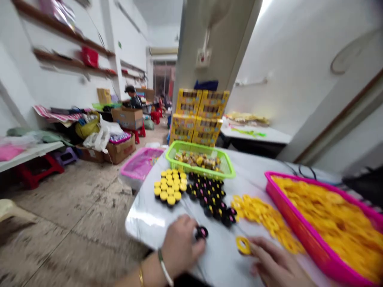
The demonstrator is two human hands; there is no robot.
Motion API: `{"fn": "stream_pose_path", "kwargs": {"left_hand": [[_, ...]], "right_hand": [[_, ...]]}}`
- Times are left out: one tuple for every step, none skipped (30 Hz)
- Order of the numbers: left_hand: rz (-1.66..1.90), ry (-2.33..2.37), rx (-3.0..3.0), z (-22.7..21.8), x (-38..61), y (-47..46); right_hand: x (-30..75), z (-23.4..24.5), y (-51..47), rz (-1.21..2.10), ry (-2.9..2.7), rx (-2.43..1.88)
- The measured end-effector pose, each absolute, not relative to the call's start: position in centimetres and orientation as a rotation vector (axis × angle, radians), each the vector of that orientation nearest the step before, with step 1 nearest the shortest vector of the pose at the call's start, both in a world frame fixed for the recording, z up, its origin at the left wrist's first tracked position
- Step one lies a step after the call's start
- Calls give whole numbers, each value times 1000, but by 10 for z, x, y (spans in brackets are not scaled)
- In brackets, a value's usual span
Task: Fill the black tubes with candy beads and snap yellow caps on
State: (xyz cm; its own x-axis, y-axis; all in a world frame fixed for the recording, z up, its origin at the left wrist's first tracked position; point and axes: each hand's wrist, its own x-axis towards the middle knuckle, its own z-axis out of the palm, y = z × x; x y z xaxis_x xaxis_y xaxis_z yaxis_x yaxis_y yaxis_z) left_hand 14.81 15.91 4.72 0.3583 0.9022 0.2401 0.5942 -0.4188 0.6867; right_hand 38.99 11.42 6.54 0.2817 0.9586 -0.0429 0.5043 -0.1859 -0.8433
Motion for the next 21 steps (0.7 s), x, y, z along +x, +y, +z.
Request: {"fn": "stream_pose_path", "kwargs": {"left_hand": [[883,1299,2166,51,134,155],[909,1304,2187,54,122,153],[916,1304,2212,55,114,153],[920,1302,2230,55,108,155],[914,1290,2243,53,105,157],[921,1286,2242,51,104,158],[934,1278,2232,49,104,159],[954,1267,2216,47,105,160],[979,1249,2201,45,106,160],[997,1220,2198,43,107,161],[1008,1184,2209,42,108,162],[1008,1147,2230,41,108,163],[1001,1117,2255,40,107,164],[990,1096,2274,39,107,165],[978,1085,2284,39,107,166],[970,1082,2283,38,106,166],[966,1083,2277,38,106,166],[965,1090,2268,38,105,166],[967,1104,2261,38,105,166],[966,1124,2257,38,105,166],[962,1146,2255,38,105,165]], "right_hand": [[375,64,109,950,-1277,-1784],[361,63,107,1094,-1246,-1742],[348,60,106,1174,-1229,-1700],[336,58,107,1167,-1190,-1697],[326,55,109,1138,-1150,-1702],[318,53,111,1117,-1117,-1690],[312,51,113,1105,-1090,-1663],[308,49,115,1111,-1071,-1624],[306,48,115,1131,-1057,-1581],[305,48,116,1161,-1046,-1546],[305,48,116,1195,-1035,-1530],[306,50,115,1238,-1020,-1532],[308,51,113,1287,-1001,-1541],[309,53,112,1348,-987,-1547],[311,56,110,1411,-986,-1547],[313,58,108,1464,-999,-1544],[314,61,106,1500,-1025,-1542],[315,63,105,1514,-1063,-1545],[315,65,105,1502,-1112,-1553],[314,67,106,1461,-1166,-1562],[312,69,108,1396,-1217,-1564]]}}
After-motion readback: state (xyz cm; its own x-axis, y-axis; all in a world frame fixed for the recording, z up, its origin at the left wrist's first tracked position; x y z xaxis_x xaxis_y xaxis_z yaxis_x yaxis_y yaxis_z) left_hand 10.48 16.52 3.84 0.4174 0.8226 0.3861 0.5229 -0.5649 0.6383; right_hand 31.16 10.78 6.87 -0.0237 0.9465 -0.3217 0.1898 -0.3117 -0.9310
